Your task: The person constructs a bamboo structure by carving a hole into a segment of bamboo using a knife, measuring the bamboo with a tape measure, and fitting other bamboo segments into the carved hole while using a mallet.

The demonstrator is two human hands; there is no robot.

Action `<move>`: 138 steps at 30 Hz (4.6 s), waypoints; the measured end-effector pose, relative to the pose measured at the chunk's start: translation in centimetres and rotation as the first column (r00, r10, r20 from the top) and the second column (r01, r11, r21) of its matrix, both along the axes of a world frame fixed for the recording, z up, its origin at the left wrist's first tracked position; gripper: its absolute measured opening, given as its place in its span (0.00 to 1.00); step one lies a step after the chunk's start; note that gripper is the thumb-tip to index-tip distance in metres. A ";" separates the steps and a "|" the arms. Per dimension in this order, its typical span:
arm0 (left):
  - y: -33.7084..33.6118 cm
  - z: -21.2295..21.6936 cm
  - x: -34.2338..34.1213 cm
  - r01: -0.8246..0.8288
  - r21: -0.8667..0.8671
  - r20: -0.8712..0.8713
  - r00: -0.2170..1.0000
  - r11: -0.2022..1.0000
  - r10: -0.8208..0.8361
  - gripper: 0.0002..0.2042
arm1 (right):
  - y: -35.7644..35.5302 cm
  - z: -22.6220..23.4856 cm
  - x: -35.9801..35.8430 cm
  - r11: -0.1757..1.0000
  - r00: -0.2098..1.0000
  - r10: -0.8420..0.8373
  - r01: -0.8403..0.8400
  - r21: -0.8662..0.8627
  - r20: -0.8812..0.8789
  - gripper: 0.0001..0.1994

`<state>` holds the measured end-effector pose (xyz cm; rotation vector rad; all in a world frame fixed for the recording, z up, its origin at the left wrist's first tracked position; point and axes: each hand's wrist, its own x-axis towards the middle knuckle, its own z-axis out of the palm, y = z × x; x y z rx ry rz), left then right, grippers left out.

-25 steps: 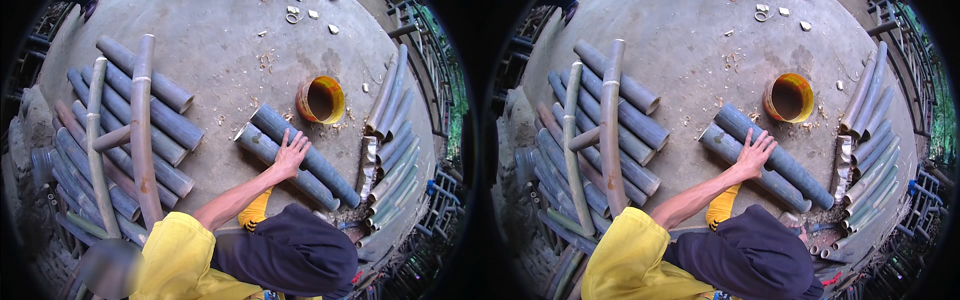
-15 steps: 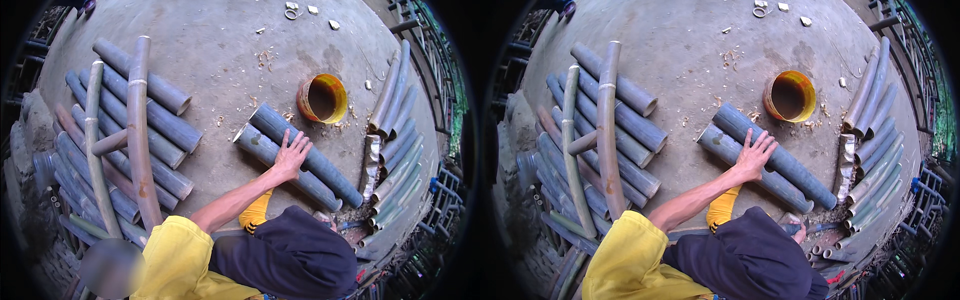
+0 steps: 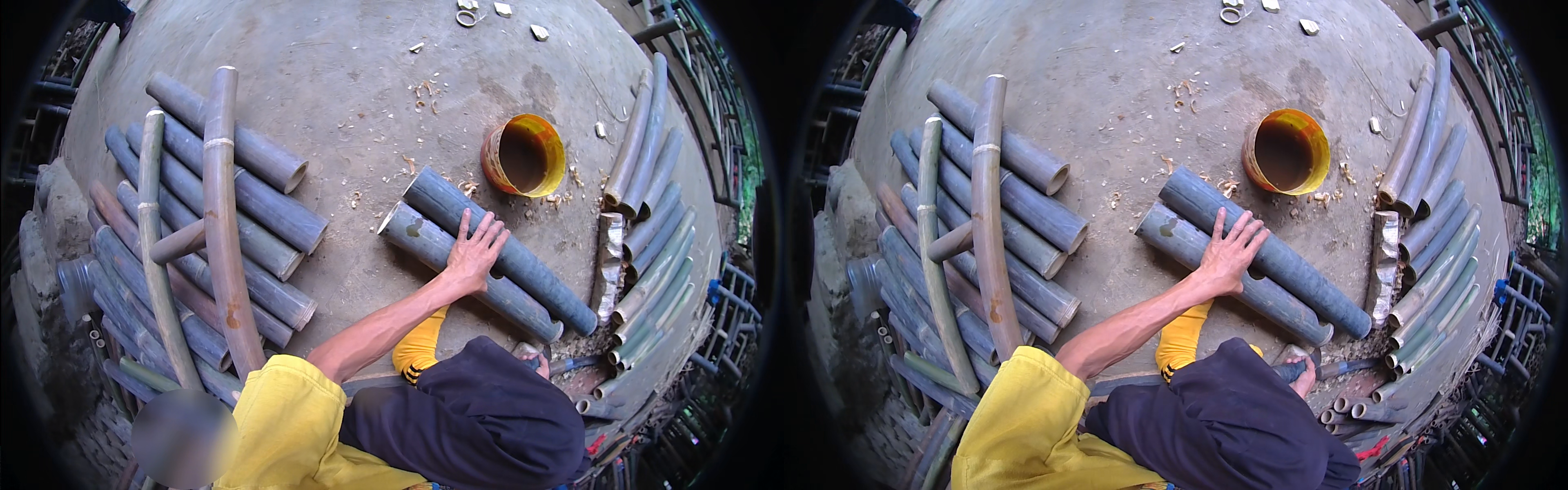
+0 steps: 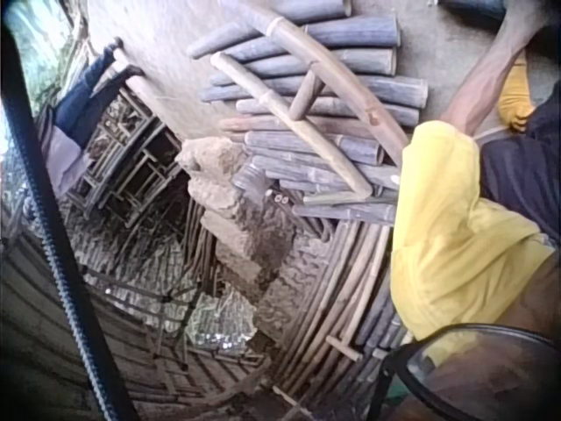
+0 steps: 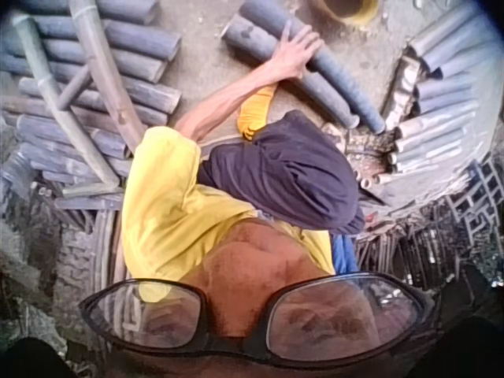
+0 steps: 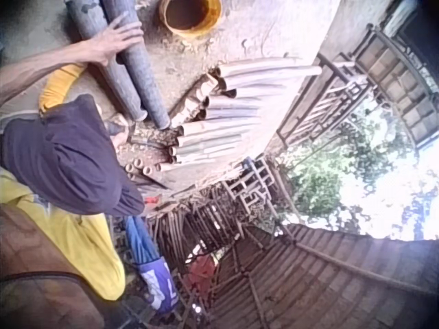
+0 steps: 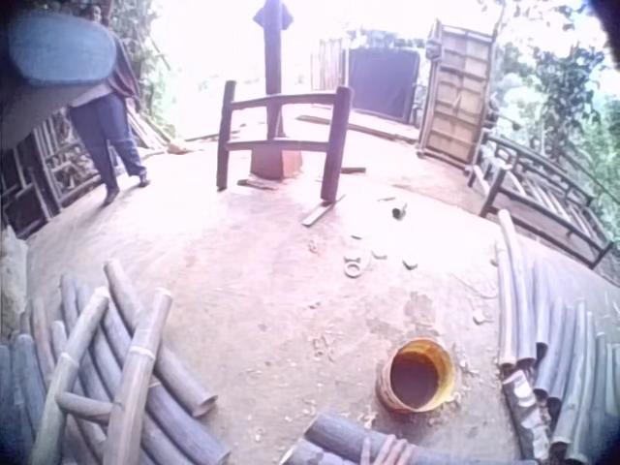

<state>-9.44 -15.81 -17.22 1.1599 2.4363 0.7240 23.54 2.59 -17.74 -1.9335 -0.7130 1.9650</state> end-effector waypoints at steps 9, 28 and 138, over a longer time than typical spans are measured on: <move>-0.2 0.1 -0.1 0.008 -0.011 0.003 1.000 1.000 -0.008 0.52 | -0.7 0.2 -0.4 0.999 0.999 -0.035 0.035 0.023 0.008 0.07; -0.1 0.3 0.0 -0.006 0.001 0.011 1.000 1.000 0.006 0.48 | -2.1 2.2 -2.9 0.990 0.995 -0.102 0.100 0.097 0.016 0.07; 4.0 0.7 10.0 0.344 -0.121 -0.219 0.906 0.931 -0.363 0.45 | 13.9 2.1 10.3 0.436 0.572 -0.273 -0.643 0.630 0.773 0.31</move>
